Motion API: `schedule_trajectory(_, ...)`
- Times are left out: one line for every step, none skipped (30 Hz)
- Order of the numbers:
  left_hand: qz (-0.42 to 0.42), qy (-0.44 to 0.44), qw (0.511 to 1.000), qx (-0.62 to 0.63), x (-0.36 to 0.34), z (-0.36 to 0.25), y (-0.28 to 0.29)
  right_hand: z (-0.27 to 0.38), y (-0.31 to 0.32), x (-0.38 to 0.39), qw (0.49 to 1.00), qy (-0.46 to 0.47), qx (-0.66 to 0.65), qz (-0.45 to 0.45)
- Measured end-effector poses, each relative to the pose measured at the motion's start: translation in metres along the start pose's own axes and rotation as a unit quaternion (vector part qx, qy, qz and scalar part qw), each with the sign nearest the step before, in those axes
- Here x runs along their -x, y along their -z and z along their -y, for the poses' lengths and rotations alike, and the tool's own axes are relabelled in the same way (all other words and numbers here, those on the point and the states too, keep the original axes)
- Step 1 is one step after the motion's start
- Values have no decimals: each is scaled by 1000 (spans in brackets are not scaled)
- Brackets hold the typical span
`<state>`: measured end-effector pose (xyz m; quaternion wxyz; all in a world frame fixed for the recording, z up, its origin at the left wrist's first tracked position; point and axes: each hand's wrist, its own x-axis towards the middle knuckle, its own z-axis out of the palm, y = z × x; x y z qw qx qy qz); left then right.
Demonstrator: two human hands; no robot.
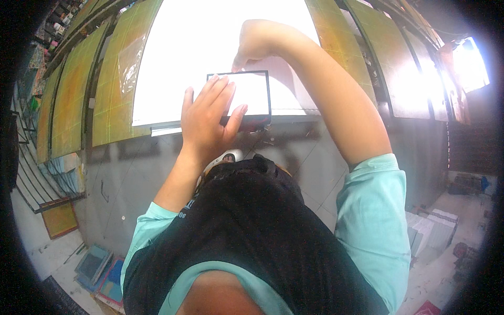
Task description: The person places a folded black t-shirt and a small card into a white cardboard box, then closes the box. The person repeats this process with a second box.
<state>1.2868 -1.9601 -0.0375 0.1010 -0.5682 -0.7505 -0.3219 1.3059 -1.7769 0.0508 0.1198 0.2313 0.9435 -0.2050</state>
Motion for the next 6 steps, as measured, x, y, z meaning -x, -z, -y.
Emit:
schedule_trajectory(-3,-2,1000,-5,0,0,0,-9,-1,-3,999,-4,-45,10)
schedule_trajectory(-6,-5,1000,-10,0,0,0,-16,-3,-5,996,-8,-89,19)
schedule_trajectory(-9,-8,1000,-15,-1,0,-1,-21,-3,-6,994,-4,-107,15)
schedule_trajectory(-8,-9,1000,-14,-2,0,-1,-26,-4,-6,992,-1,-124,11)
schedule_trajectory(-5,-7,1000,-15,-1,-1,-1,-27,-4,-7,990,4,-143,9)
schedule_trajectory(-2,-5,1000,-16,-1,-1,-1,-22,-3,-4,992,-3,-122,2)
